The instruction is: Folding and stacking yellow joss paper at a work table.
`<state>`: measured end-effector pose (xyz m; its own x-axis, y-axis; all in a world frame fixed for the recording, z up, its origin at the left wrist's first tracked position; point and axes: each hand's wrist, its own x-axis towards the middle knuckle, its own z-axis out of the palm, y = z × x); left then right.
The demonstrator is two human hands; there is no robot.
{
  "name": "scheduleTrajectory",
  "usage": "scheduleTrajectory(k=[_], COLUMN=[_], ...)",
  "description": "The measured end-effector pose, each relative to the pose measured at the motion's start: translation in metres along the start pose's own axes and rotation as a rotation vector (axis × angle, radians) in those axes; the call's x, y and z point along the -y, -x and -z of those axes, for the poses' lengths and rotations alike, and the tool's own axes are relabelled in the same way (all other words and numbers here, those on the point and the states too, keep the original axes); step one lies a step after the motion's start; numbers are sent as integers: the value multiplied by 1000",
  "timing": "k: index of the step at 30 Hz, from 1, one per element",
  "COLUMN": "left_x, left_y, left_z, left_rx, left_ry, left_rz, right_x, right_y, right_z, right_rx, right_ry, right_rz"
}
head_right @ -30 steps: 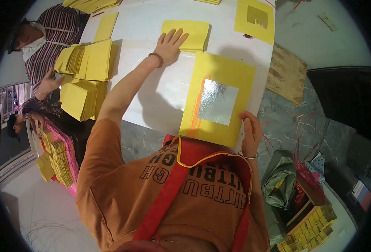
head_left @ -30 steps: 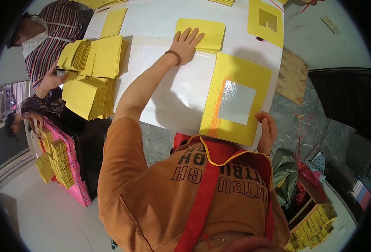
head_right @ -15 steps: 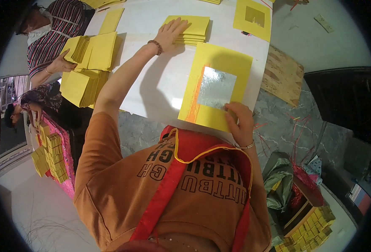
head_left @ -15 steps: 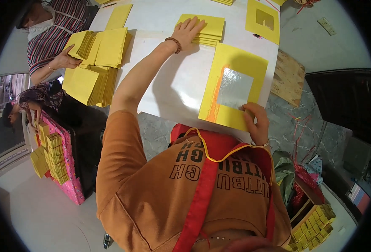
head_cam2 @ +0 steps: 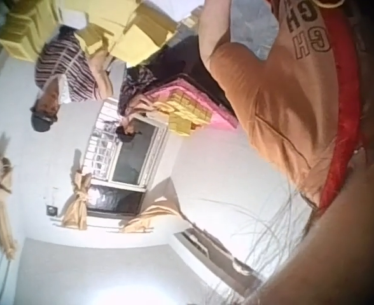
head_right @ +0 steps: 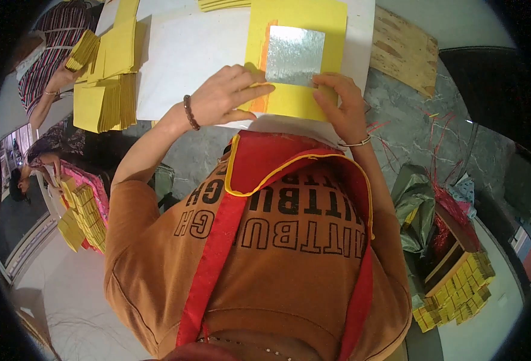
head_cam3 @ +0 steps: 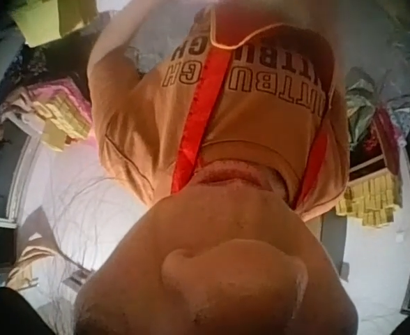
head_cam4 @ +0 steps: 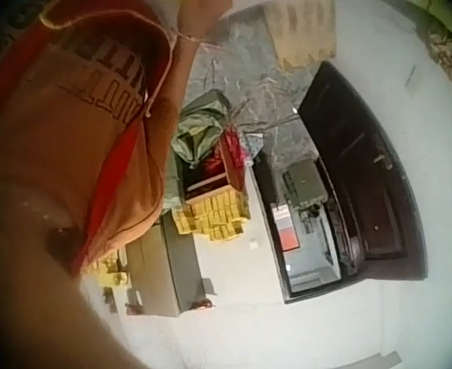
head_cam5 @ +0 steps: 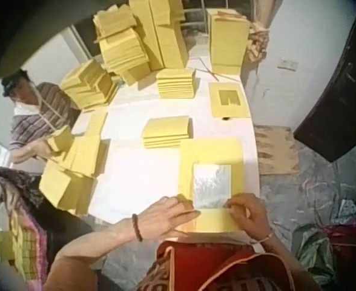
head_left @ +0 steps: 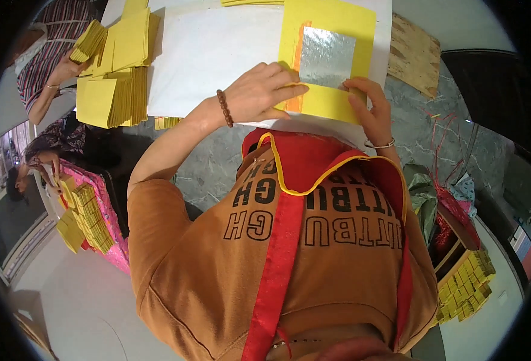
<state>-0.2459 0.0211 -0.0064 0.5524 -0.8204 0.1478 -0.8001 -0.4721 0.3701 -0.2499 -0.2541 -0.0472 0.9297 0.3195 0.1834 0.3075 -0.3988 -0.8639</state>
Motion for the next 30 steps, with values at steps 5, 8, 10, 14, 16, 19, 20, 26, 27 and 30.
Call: scheduleTrajectory(k=[5, 8, 10, 14, 16, 19, 20, 26, 27, 30], left_x=[0, -4, -2, -1, -1, 4, 4, 7, 7, 4], left_y=[-2, -1, -1, -3, -4, -3, -2, -2, -1, -1], left_z=[1, 0, 0, 6, 7, 5, 5, 3, 1, 3], left_rx=[-50, -29, -120, -120, -88, -76, -76, -81, -98, -85], left_ry=[69, 77, 168, 323, 435, 489, 489, 609, 611, 627], left_rz=[16, 47, 43, 80, 152, 219, 219, 331, 349, 411], right_x=[-15, -16, -15, -13, -15, -13, -12, -19, -18, -19], right_y=[10, 11, 13, 13, 13, 13, 13, 12, 12, 10], right_z=[4, 2, 1, 2, 2, 2, 3, 4, 4, 2], right_rx=[34, 25, 9, -18, -12, 3, 14, 29, 30, 31], right_ry=[-436, -487, -503, -506, -509, -547, -582, -569, -570, -229], right_rz=[-106, -57, -62, -91, -106, -145, -169, -59, -60, 89])
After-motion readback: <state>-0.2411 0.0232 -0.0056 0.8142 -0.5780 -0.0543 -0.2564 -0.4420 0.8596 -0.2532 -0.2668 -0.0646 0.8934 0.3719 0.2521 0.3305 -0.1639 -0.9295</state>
